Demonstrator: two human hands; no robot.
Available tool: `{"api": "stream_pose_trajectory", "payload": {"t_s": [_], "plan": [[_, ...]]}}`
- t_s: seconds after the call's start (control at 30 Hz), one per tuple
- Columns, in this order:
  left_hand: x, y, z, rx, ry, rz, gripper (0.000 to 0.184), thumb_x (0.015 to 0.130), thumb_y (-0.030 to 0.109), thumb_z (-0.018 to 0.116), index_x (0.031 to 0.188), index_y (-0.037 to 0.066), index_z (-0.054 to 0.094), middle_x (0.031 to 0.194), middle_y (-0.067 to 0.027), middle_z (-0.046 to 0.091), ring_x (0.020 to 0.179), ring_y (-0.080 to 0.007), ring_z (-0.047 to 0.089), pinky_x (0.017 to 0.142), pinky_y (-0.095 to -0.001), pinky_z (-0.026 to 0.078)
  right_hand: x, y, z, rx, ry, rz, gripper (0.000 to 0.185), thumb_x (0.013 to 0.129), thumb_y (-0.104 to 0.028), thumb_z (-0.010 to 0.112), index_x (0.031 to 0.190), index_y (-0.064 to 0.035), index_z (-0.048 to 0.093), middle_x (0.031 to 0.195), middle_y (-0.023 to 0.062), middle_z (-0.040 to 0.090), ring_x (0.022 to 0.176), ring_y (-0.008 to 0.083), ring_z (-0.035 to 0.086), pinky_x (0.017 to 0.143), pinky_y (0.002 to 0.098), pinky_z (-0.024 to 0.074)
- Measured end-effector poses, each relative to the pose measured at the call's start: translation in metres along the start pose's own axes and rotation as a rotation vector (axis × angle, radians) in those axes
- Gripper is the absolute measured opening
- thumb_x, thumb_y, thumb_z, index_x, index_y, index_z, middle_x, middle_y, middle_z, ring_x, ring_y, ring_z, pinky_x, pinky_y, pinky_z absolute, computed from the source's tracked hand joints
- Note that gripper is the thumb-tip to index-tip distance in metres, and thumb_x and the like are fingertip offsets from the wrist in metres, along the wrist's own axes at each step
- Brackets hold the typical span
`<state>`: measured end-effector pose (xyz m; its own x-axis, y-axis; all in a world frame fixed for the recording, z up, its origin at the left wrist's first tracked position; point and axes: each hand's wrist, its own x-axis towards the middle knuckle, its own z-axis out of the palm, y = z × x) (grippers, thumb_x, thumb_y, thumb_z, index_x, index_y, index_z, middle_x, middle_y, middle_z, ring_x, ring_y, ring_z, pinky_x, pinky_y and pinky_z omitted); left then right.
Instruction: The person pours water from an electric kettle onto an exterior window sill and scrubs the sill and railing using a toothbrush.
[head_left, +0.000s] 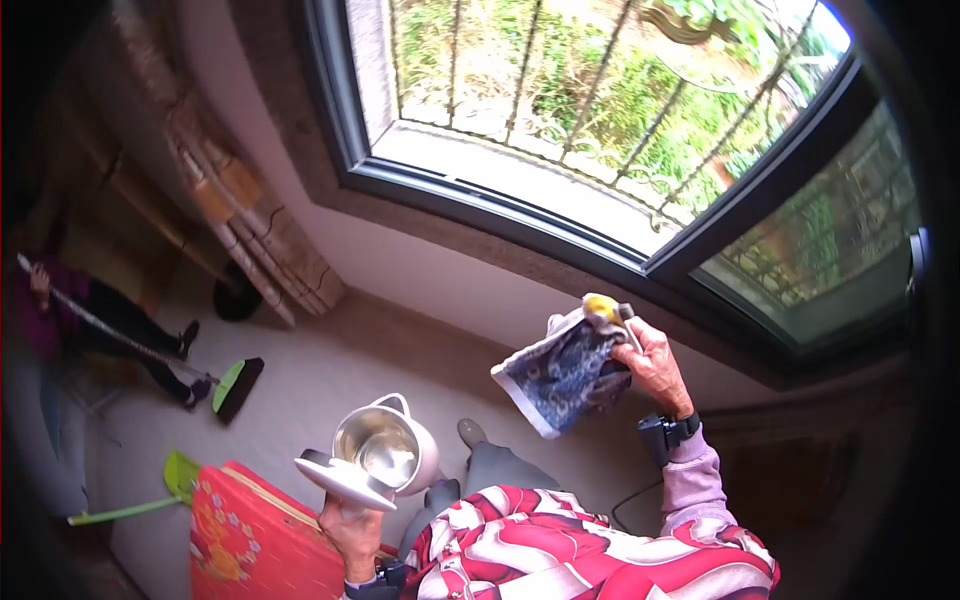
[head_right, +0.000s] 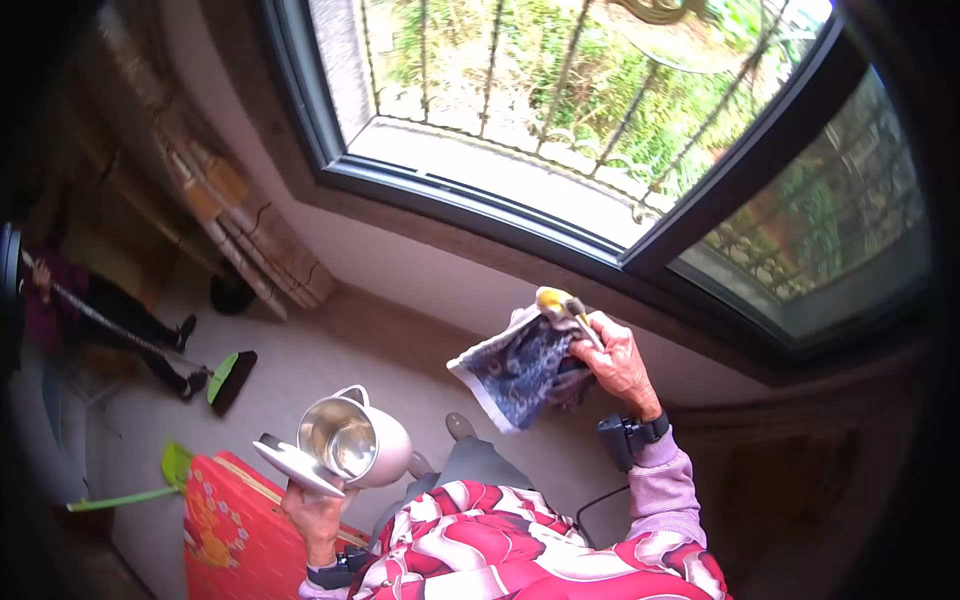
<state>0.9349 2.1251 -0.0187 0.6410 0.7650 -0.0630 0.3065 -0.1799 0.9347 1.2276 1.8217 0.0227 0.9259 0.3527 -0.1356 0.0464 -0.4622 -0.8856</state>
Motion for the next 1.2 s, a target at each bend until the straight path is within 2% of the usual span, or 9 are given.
{"api": "stream_pose_trajectory", "payload": {"t_s": [0.3, 0.37, 0.43, 0.5, 0.57, 0.73, 0.83, 0.87, 1.2], "plan": [[0.049, 0.025, -0.008, 0.063, -0.103, 0.097, 0.047, 0.061, 0.013, 0.074, 0.101, -0.006, 0.057, 0.094, -0.0109, 0.062, 0.084, -0.0177, 0.058, 0.077, -0.0299, 0.045, -0.077, 0.030, -0.028, -0.216, 0.241, 0.090, 0.023, 0.069, -0.017, 0.064, 0.077, 0.0016, 0.053, 0.064, 0.0087, 0.054, 0.058, 0.0132, 0.050, 0.056, 0.0300, 0.0423], [0.069, 0.034, -0.001, 0.040, -0.067, 0.185, 0.021, 0.061, 0.002, 0.062, 0.080, -0.001, 0.057, 0.075, -0.0025, 0.056, 0.070, -0.0096, 0.050, 0.061, -0.0251, 0.042, -0.093, 0.030, -0.033, -0.204, 0.282, 0.178, 0.023, 0.068, -0.017, 0.064, 0.075, 0.0017, 0.053, 0.063, 0.0085, 0.052, 0.058, 0.0125, 0.048, 0.055, 0.0296, 0.0420], [0.098, 0.048, -0.010, 0.187, -0.204, 0.257, 0.043, 0.062, 0.013, 0.073, 0.098, -0.005, 0.058, 0.090, -0.0088, 0.061, 0.082, -0.0156, 0.056, 0.074, -0.0292, 0.044, -0.107, 0.039, -0.036, -0.189, 0.327, 0.201, 0.025, 0.067, -0.017, 0.064, 0.073, 0.0023, 0.050, 0.062, 0.0083, 0.051, 0.057, 0.0127, 0.047, 0.054, 0.0298, 0.0410], [0.121, 0.074, -0.001, 0.135, -0.240, 0.245, 0.040, 0.060, 0.012, 0.074, 0.093, -0.004, 0.059, 0.087, -0.0080, 0.061, 0.078, -0.0145, 0.056, 0.072, -0.0296, 0.044, -0.120, 0.052, -0.039, -0.178, 0.354, 0.249, 0.025, 0.067, -0.018, 0.064, 0.072, 0.0024, 0.049, 0.061, 0.0082, 0.050, 0.056, 0.0129, 0.046, 0.053, 0.0301, 0.0405], [0.144, 0.102, 0.016, 0.118, -0.283, 0.568, 0.026, 0.063, 0.016, 0.072, 0.072, 0.000, 0.054, 0.072, -0.0006, 0.056, 0.062, -0.0081, 0.051, 0.055, -0.0233, 0.042, -0.132, 0.077, -0.037, -0.227, 0.389, 0.308, 0.026, 0.066, -0.018, 0.063, 0.071, 0.0023, 0.049, 0.061, 0.0078, 0.050, 0.057, 0.0128, 0.045, 0.054, 0.0296, 0.0400], [0.196, 0.159, 0.062, -0.067, -0.370, 0.579, 0.016, 0.061, 0.001, 0.061, 0.077, 0.000, 0.058, 0.070, 0.0014, 0.058, 0.066, -0.0068, 0.052, 0.060, -0.0230, 0.043, -0.158, 0.112, -0.011, -0.129, 0.493, 0.425, 0.023, 0.067, -0.015, 0.064, 0.071, 0.0016, 0.049, 0.061, 0.0051, 0.050, 0.058, 0.0106, 0.045, 0.054, 0.0285, 0.0400], [0.228, 0.176, 0.091, -0.133, -0.311, 0.635, 0.030, 0.060, -0.001, 0.059, 0.090, -0.003, 0.059, 0.079, -0.0014, 0.060, 0.069, -0.0088, 0.056, 0.064, -0.0223, 0.045, -0.173, 0.130, 0.005, 0.002, 0.635, 0.467, 0.024, 0.067, -0.016, 0.064, 0.071, 0.0013, 0.048, 0.062, 0.0042, 0.050, 0.058, 0.0108, 0.045, 0.054, 0.0287, 0.0397], [0.238, 0.182, 0.096, -0.191, -0.479, 0.610, 0.052, 0.066, 0.003, 0.064, 0.116, -0.002, 0.052, 0.095, -0.0037, 0.059, 0.079, -0.0109, 0.057, 0.065, -0.0240, 0.047, -0.177, 0.131, 0.008, 0.060, 0.663, 0.494, 0.023, 0.068, -0.016, 0.063, 0.071, 0.0011, 0.048, 0.063, 0.0040, 0.049, 0.060, 0.0109, 0.045, 0.055, 0.0290, 0.0399], [0.333, 0.204, 0.155, -0.133, -0.423, 0.629, 0.045, 0.065, -0.005, 0.063, 0.109, -0.001, 0.054, 0.095, -0.0066, 0.058, 0.081, -0.0140, 0.058, 0.068, -0.0257, 0.050, -0.205, 0.158, 0.078, 0.093, 1.038, 0.599, 0.025, 0.077, -0.021, 0.060, 0.085, 0.0016, 0.053, 0.070, 0.0096, 0.054, 0.064, 0.0167, 0.049, 0.060, 0.0315, 0.0416]]}}
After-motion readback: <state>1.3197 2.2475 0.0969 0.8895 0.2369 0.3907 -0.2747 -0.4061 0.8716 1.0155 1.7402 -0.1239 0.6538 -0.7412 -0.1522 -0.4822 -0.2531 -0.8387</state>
